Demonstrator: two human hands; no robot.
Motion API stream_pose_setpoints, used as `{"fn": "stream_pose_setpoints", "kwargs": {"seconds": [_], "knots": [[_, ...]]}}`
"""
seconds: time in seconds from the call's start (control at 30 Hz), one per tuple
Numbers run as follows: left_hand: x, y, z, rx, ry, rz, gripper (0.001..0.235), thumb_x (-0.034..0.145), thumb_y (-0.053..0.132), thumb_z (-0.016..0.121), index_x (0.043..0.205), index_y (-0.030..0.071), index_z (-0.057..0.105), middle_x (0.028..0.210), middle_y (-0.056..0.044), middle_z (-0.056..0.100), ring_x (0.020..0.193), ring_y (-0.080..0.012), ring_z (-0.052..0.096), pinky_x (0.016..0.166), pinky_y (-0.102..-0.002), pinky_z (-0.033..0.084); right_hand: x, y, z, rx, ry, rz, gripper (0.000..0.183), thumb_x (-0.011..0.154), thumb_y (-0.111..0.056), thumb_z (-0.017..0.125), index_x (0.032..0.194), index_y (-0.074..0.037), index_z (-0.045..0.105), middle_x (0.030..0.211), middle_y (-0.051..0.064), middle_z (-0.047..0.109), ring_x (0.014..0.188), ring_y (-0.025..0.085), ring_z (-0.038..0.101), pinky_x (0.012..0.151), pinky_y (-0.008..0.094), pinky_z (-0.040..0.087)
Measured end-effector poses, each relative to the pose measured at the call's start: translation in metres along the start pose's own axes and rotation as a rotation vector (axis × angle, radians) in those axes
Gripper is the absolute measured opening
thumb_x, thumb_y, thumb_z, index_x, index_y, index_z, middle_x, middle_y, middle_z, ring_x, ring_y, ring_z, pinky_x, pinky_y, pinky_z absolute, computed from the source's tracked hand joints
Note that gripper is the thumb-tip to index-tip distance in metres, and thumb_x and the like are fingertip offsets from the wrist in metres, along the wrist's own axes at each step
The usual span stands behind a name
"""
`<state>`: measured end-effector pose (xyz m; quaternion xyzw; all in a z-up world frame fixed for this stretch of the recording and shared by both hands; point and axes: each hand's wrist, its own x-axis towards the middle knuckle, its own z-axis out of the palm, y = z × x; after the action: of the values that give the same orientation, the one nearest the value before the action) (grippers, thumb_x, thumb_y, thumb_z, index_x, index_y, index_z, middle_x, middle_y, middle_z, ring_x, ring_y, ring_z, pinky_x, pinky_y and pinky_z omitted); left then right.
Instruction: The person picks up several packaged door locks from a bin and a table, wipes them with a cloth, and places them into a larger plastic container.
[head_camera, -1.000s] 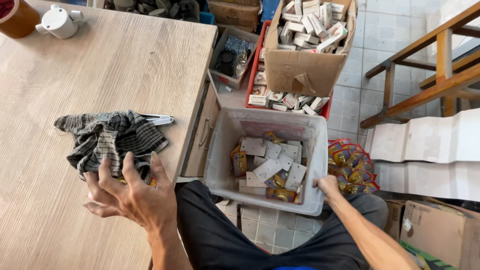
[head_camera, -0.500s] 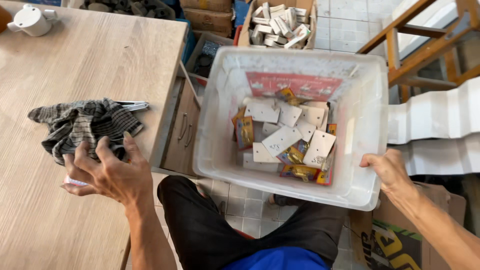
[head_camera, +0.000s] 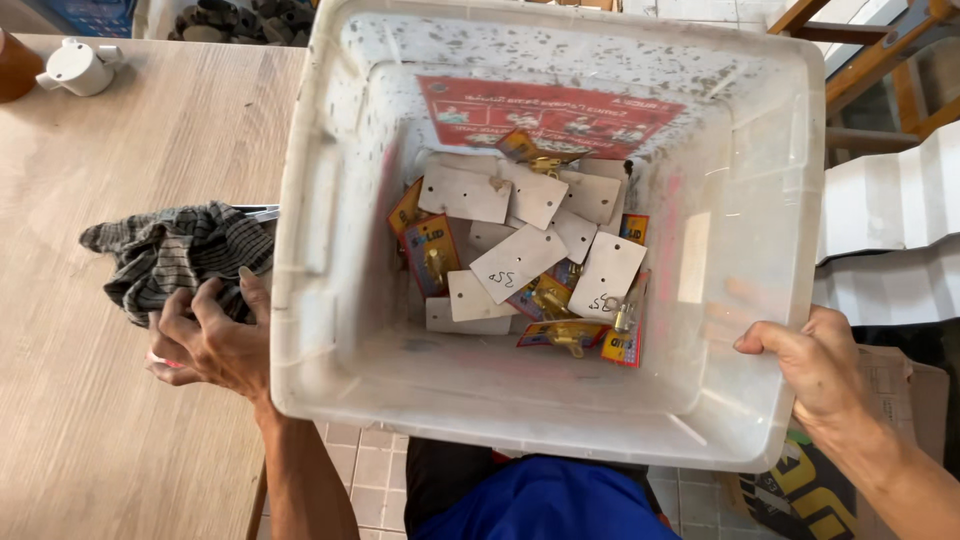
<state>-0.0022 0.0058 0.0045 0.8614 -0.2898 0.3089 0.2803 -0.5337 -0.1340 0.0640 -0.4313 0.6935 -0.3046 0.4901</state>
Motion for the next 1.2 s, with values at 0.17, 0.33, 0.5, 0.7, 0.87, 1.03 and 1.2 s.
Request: {"fn": "stream_pose_setpoints", "kwargs": {"seconds": [0.17,0.33,0.5,0.7,0.87,1.03,1.2], "knots": [[-0.003,0.001,0.009,-0.025,0.137,-0.058,0.027,0.085,0.032,0.08,0.105,0.015,0.086,0.126,-0.011,0.073,0.128,-0.0427,0.055,0.11,-0.072,0.025,-0.007,-0.018,0.01,-0.1,-0.034,-0.077,0.009,0.071,0.003,0.073,0.076,0.01,0.072,0.08,0.015,0.07,0.072,0.03,0.063,0.062,0.04,0.044],[0.009,0.018,-0.005,-0.169,0.188,-0.042,0.025,0.08,0.022,0.086,0.103,0.013,0.086,0.125,-0.01,0.074,0.126,-0.0399,0.057,0.107,-0.064,0.031,0.005,-0.041,0.017,-0.064,-0.068,-0.11,0.009,0.072,0.007,0.069,0.08,0.012,0.07,0.088,0.018,0.073,0.08,0.03,0.067,0.069,0.04,0.05],[0.006,0.007,-0.018,-0.63,0.181,0.358,0.007,0.096,-0.012,0.081,0.102,-0.008,0.079,0.106,-0.025,0.076,0.101,-0.037,0.062,0.088,-0.05,0.049,-0.014,-0.067,0.015,-0.076,-0.061,-0.024,0.049,0.073,0.012,0.062,0.122,0.017,0.071,0.111,0.026,0.073,0.094,0.039,0.066,0.079,0.044,0.051],[-0.019,0.003,-0.034,-1.728,-0.575,-0.786,0.046,0.101,0.019,0.044,0.061,0.021,0.021,0.059,0.004,0.021,0.058,-0.0075,0.027,0.07,-0.028,0.028,-0.047,-0.11,-0.009,-0.079,0.04,0.005,0.062,0.075,0.017,0.054,0.135,0.011,0.069,0.118,0.03,0.073,0.105,0.039,0.07,0.093,0.041,0.051],[-0.044,-0.023,-0.048,-1.522,-0.526,-0.785,0.038,0.104,0.019,0.039,0.068,0.02,0.025,0.072,0.002,0.043,0.075,-0.0065,0.044,0.08,-0.02,0.032,-0.034,-0.097,-0.047,-0.174,0.016,0.215,0.047,0.092,0.017,0.057,0.137,0.021,0.07,0.114,0.046,0.074,0.094,0.063,0.069,0.08,0.065,0.05],[-0.055,-0.003,-0.048,-1.025,-0.22,-0.784,0.024,0.104,0.018,0.064,0.083,0.016,0.053,0.089,-0.001,0.069,0.085,-0.0048,0.062,0.078,-0.02,0.045,0.001,-0.065,-0.048,-0.196,-0.104,0.244,0.04,0.09,0.008,0.065,0.126,0.021,0.076,0.11,0.035,0.077,0.094,0.049,0.07,0.08,0.054,0.049],[0.001,0.094,-0.118,-0.895,-0.201,-0.87,0.048,0.084,-0.004,0.059,0.059,0.021,0.027,0.071,0.011,0.037,0.069,-0.0026,0.03,0.066,-0.024,0.021,0.006,-0.075,-0.045,-0.456,-0.102,0.198,0.034,0.096,-0.009,0.072,0.122,0.012,0.082,0.11,0.027,0.085,0.098,0.043,0.078,0.084,0.049,0.053]]}}
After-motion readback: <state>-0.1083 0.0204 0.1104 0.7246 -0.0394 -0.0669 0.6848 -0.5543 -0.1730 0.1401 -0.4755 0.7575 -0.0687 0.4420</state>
